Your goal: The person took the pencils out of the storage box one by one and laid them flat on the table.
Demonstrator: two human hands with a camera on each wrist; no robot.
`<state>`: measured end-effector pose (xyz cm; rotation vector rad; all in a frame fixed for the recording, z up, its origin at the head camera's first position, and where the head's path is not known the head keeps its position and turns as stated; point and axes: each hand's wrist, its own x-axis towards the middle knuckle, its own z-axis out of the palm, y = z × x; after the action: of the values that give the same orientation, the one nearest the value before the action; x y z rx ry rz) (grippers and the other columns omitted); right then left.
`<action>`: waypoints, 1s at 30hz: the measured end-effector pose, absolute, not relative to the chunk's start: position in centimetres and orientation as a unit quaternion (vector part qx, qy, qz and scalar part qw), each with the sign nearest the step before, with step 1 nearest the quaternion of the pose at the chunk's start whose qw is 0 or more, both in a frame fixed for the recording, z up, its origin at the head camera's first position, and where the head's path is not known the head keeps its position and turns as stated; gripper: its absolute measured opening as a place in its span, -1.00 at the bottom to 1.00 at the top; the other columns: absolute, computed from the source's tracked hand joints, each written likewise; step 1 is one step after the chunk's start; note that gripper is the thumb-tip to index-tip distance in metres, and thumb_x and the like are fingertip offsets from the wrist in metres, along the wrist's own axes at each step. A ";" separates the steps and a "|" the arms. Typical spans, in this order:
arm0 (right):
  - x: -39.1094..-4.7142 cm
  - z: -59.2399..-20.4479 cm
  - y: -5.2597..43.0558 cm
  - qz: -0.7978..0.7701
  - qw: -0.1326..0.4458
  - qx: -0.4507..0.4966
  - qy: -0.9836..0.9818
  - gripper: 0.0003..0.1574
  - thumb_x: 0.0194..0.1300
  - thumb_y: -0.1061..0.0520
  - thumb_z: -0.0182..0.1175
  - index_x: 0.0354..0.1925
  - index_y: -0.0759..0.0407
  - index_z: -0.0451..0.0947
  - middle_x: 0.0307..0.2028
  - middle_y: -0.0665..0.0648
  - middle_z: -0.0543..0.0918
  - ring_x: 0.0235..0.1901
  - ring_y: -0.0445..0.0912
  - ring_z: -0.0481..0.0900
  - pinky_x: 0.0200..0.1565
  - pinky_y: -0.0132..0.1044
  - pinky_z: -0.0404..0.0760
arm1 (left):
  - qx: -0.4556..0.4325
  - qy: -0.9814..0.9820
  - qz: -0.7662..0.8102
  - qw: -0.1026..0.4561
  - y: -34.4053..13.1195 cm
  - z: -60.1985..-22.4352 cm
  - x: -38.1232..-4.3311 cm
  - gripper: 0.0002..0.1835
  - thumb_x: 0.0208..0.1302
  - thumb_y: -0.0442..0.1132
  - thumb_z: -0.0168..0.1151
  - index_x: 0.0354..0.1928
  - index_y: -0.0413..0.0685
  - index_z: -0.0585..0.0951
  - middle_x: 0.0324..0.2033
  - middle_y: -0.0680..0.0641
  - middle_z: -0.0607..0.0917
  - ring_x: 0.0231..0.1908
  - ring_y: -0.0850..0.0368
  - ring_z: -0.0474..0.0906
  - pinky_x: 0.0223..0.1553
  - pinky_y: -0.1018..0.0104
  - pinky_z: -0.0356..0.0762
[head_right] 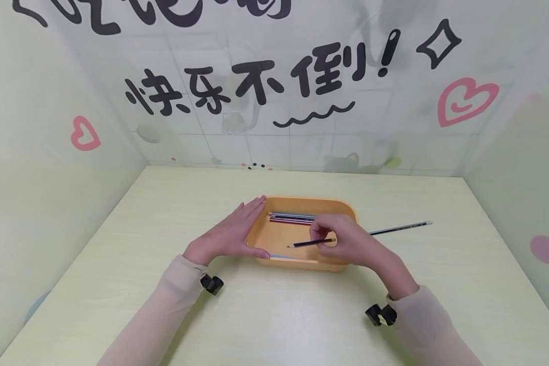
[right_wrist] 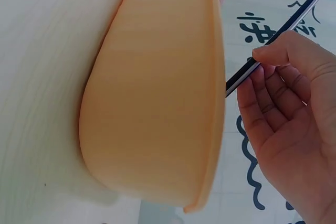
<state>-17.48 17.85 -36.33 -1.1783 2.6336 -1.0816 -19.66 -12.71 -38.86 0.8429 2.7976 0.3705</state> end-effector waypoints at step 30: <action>-15.6 -37.2 27.4 -0.271 -0.126 -0.346 0.889 -0.36 -0.19 0.58 0.34 -0.37 -0.13 0.49 -0.38 -0.30 0.54 -0.33 -0.40 0.53 -0.22 -0.63 0.54 | 0.285 0.945 0.121 0.103 -12.6 -38.5 -19.6 0.40 0.01 0.50 0.29 0.58 -0.17 -0.24 0.61 -0.10 -0.24 0.61 0.00 -0.33 0.62 0.04 -0.31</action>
<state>-15.62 27.36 -37.15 -1.1837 3.0430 -0.9270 -19.59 -12.65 -38.54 0.8410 2.7893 0.3561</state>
